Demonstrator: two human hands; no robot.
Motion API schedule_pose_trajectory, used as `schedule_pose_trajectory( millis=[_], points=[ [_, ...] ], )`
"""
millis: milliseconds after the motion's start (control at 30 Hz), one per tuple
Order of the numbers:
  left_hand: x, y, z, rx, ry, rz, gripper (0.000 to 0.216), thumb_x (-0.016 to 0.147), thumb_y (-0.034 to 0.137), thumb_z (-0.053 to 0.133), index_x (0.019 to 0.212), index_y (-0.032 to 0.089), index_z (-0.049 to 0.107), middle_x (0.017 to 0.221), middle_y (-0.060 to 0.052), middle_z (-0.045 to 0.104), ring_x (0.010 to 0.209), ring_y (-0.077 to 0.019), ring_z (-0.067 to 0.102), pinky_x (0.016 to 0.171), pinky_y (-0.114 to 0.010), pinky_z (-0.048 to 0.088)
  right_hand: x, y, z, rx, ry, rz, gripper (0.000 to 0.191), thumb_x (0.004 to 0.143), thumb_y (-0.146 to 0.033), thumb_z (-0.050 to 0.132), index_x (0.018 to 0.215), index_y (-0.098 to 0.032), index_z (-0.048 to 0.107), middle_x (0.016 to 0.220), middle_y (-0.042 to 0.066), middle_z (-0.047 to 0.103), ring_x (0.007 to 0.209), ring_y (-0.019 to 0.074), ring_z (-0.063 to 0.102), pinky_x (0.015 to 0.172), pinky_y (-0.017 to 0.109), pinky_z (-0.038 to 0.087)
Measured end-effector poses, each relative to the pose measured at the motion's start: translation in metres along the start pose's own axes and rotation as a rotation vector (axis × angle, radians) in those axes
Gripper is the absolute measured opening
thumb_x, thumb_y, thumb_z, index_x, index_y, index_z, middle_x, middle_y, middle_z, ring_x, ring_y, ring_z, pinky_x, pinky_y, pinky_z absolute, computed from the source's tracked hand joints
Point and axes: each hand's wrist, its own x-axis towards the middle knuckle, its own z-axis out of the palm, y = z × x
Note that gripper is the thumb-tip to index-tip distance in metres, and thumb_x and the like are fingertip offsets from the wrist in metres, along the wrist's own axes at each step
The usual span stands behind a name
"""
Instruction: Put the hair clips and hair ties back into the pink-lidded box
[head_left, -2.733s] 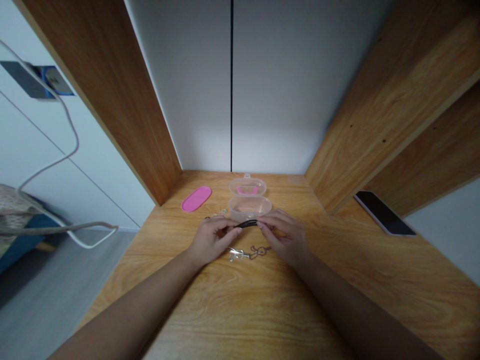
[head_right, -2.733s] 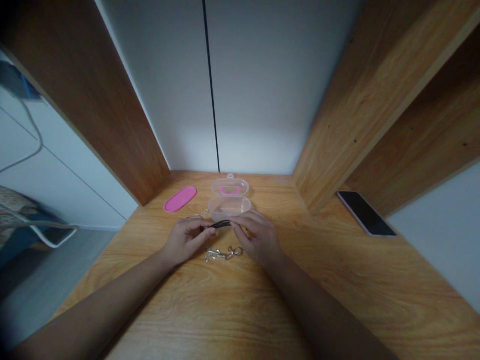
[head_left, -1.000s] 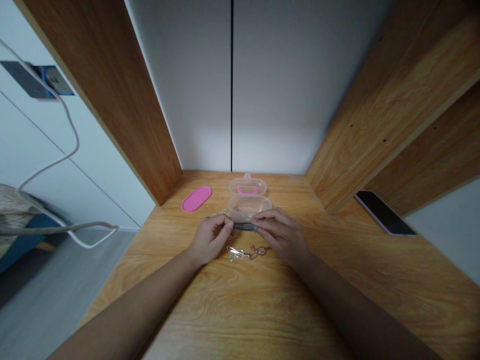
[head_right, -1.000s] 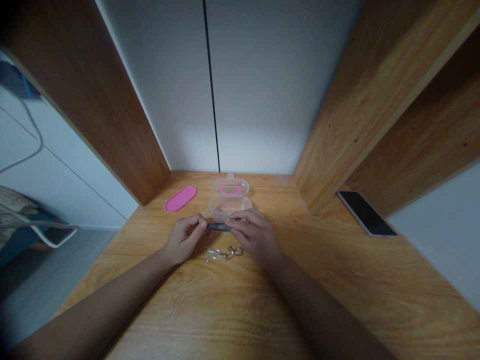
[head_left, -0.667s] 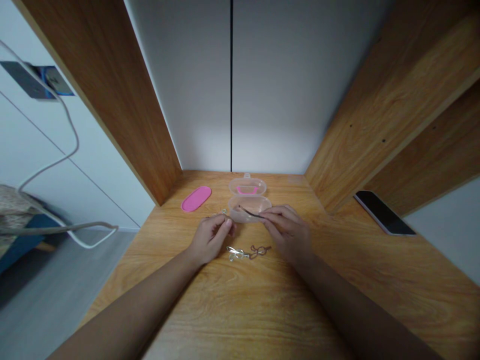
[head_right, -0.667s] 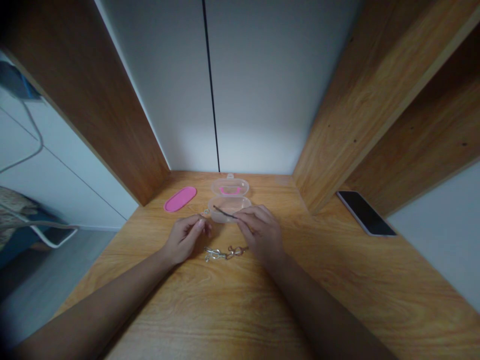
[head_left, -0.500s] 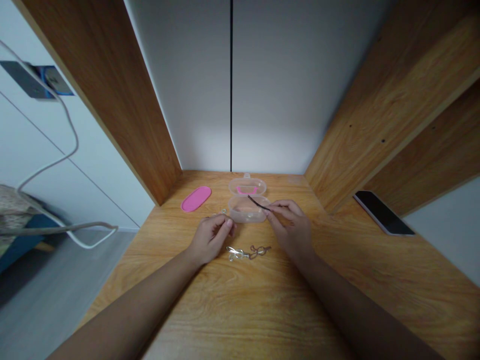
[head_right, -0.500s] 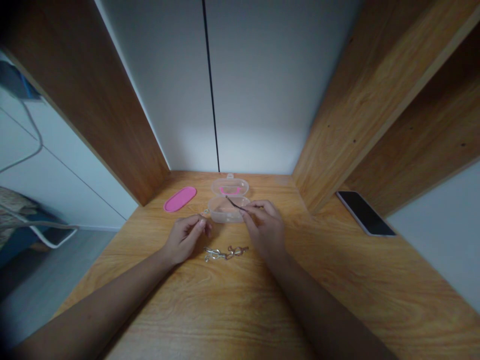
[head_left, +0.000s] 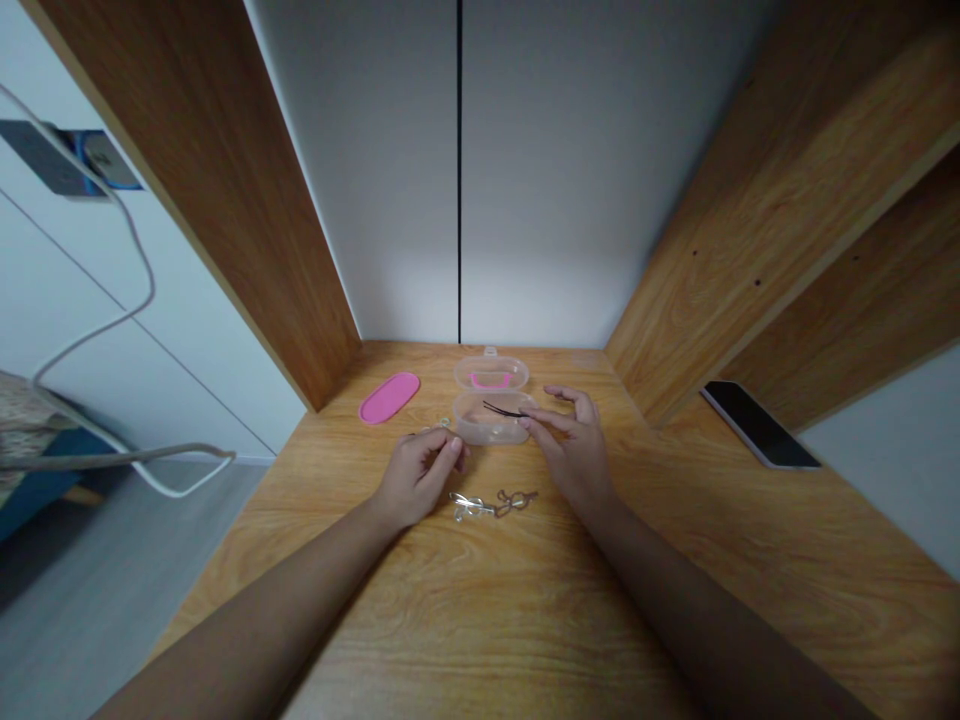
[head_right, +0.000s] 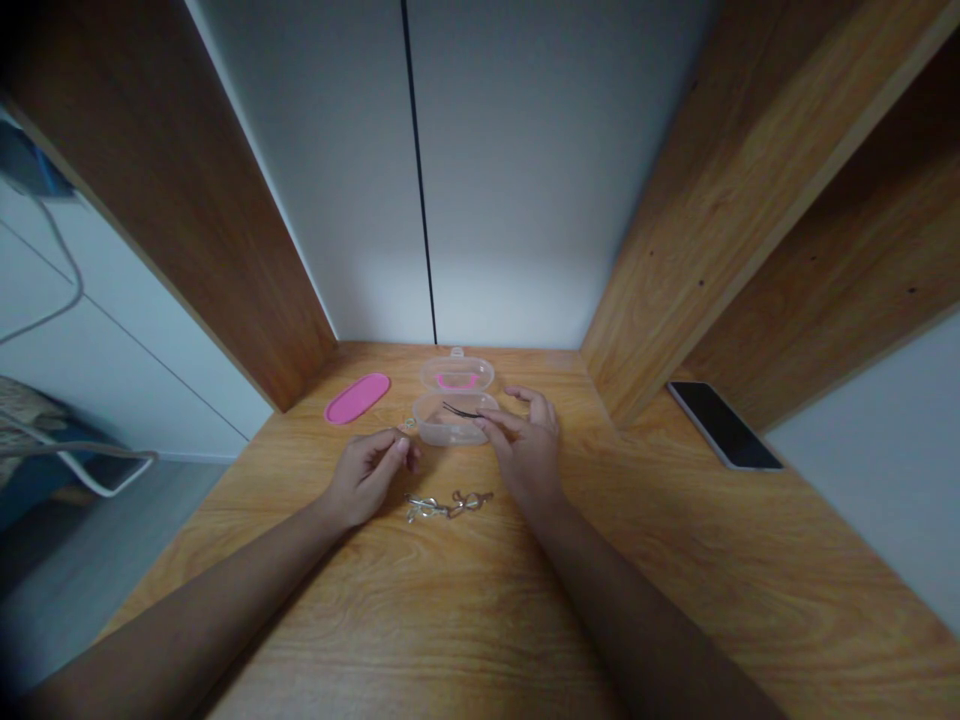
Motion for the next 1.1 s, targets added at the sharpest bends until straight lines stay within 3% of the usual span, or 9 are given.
schedule_pose_trajectory(
  millis=[233,333,400,467,567,700,833,1100],
  points=[
    [0.003,0.000,-0.001,0.166,-0.093,0.115,0.029,0.096,0.029,0.052,0.076,0.016,0.068,0.069,-0.004,0.067,0.066,-0.0147,0.060,0.068,-0.028,0.044,0.001,0.000,-0.004,0.019,0.026,-0.033,0.019,0.091,-0.035,0.064,0.101,-0.028,0.079,0.124,0.009,0.062,0.117,0.0278,0.056,0.103,0.051,0.044],
    [0.004,0.003,-0.001,0.215,-0.247,0.227,0.016,0.090,0.031,0.061,0.086,0.018,0.070,0.080,-0.006,0.071,0.078,-0.0185,0.063,0.076,-0.032,0.047,0.003,-0.008,-0.011,0.046,0.070,-0.053,0.021,0.095,-0.032,0.059,0.101,-0.024,0.078,0.112,0.010,0.064,0.109,0.0251,0.060,0.098,0.045,0.047],
    [0.004,0.005,-0.002,0.237,-0.356,0.274,0.018,0.084,0.034,0.067,0.094,0.019,0.070,0.089,-0.006,0.073,0.087,-0.0210,0.064,0.082,-0.034,0.048,0.003,-0.013,-0.017,0.065,0.070,-0.113,0.021,0.095,-0.030,0.058,0.094,-0.022,0.077,0.096,0.008,0.064,0.094,0.0219,0.062,0.086,0.039,0.050],
    [0.004,0.007,-0.003,0.255,-0.416,0.285,0.023,0.080,0.036,0.070,0.096,0.019,0.069,0.093,-0.006,0.072,0.091,-0.0222,0.064,0.084,-0.035,0.048,0.003,-0.015,-0.024,0.122,-0.095,-0.250,0.020,0.095,-0.027,0.056,0.090,-0.021,0.075,0.083,0.005,0.065,0.080,0.0182,0.063,0.072,0.032,0.049],
    [0.004,0.008,-0.003,0.266,-0.459,0.291,0.017,0.078,0.035,0.071,0.086,0.020,0.069,0.090,-0.006,0.069,0.089,-0.0213,0.063,0.082,-0.033,0.049,0.001,-0.016,-0.031,0.067,-0.456,-0.498,0.016,0.093,-0.030,0.060,0.086,-0.022,0.073,0.076,0.002,0.069,0.070,0.0154,0.062,0.065,0.028,0.046],
    [0.004,0.007,-0.001,0.243,-0.476,0.295,0.009,0.079,0.029,0.069,0.078,0.020,0.067,0.084,-0.005,0.068,0.084,-0.0191,0.062,0.078,-0.031,0.048,-0.001,-0.019,-0.033,-0.071,-0.757,-0.507,0.024,0.084,-0.046,0.070,0.095,-0.024,0.074,0.084,0.004,0.072,0.076,0.0180,0.066,0.068,0.029,0.047],
    [0.003,0.005,0.001,0.196,-0.444,0.303,0.007,0.078,0.025,0.069,0.077,0.020,0.064,0.082,-0.004,0.070,0.080,-0.0183,0.064,0.077,-0.031,0.049,-0.002,-0.023,-0.032,-0.049,-0.856,-0.447,0.032,0.081,-0.045,0.073,0.104,-0.023,0.073,0.093,0.005,0.072,0.084,0.0201,0.067,0.074,0.031,0.049],
    [0.001,-0.001,0.000,0.215,-0.358,0.227,0.019,0.091,0.036,0.064,0.087,0.019,0.067,0.071,-0.002,0.069,0.063,-0.0126,0.062,0.060,-0.023,0.044,-0.003,-0.027,-0.030,0.011,-0.881,-0.405,0.011,0.082,-0.026,0.067,0.091,-0.021,0.071,0.088,0.004,0.070,0.081,0.0186,0.065,0.074,0.030,0.050]
  ],
)
